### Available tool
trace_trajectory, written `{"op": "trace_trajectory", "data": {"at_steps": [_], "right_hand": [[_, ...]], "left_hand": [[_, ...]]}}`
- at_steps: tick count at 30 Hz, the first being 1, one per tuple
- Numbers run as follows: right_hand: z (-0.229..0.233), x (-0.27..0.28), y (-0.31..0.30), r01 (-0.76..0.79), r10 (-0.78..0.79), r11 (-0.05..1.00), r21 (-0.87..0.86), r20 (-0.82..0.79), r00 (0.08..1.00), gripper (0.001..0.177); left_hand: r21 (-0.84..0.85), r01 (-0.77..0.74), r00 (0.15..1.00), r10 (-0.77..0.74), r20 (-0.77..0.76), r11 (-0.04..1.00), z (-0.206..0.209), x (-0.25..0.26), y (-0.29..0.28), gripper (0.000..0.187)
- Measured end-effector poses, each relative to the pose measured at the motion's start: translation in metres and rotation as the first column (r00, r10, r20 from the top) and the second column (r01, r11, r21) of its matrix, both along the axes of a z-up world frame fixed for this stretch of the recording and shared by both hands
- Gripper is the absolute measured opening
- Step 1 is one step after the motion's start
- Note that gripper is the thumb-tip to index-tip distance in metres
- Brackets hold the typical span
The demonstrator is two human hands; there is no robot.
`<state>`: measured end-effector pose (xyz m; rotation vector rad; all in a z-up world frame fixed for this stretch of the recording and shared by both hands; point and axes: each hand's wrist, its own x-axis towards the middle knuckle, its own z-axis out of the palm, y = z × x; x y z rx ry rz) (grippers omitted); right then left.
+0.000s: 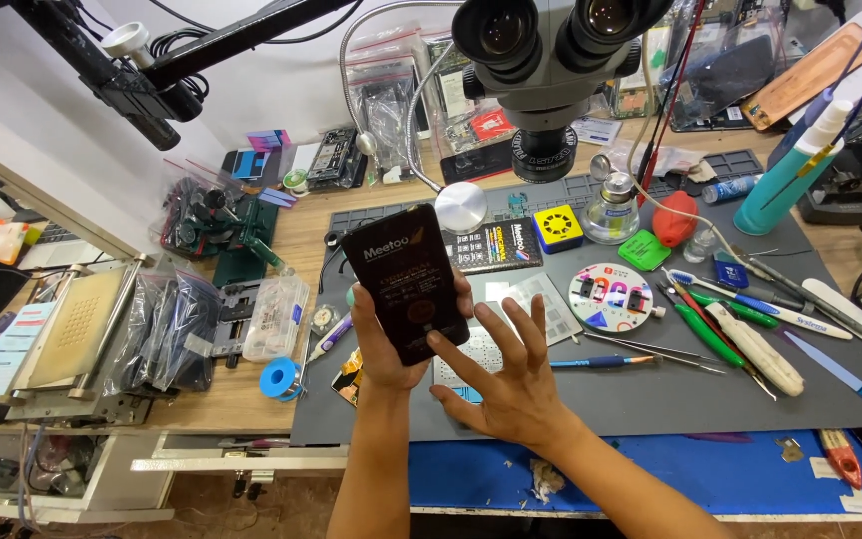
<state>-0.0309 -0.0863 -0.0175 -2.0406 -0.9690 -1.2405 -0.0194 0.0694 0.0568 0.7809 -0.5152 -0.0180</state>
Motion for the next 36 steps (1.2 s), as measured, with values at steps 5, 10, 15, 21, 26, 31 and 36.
{"op": "trace_trajectory", "data": {"at_steps": [5,10,15,21,26,31,36], "right_hand": [[0.0,-0.001,-0.001,0.003,-0.003,1.0,0.001,0.004,1.0,0.05],[0.001,-0.005,-0.004,-0.011,0.012,1.0,-0.004,0.005,1.0,0.052],[-0.005,0.002,-0.017,-0.048,0.05,0.995,0.09,-0.017,0.999,0.053],[-0.032,0.016,-0.028,-0.095,0.098,0.992,0.078,-0.038,0.994,0.049],[-0.029,0.013,-0.024,-0.1,0.101,0.994,0.035,-0.035,0.994,0.048],[-0.028,0.01,-0.023,-0.102,0.101,0.994,-0.03,-0.036,0.994,0.049],[-0.03,0.011,-0.022,-0.074,0.074,0.996,-0.042,-0.014,0.997,0.05]], "left_hand": [[-0.009,-0.002,1.0,0.002,-0.002,1.0,-0.002,-0.001,-0.001,0.08],[-0.019,0.001,1.0,-0.001,0.004,1.0,-0.004,-0.004,-0.001,0.08],[-0.086,0.001,0.999,-0.005,-0.048,0.996,-0.005,-0.006,0.002,0.077],[-0.122,-0.074,0.995,0.064,-0.082,0.99,-0.019,-0.001,0.007,0.078],[-0.128,-0.072,0.995,0.062,-0.084,0.989,-0.032,0.007,0.003,0.077],[-0.1,-0.074,0.996,0.069,-0.061,0.992,-0.032,0.009,-0.007,0.078],[-0.095,-0.084,0.996,0.083,-0.005,0.992,-0.03,0.005,-0.018,0.075]]}}
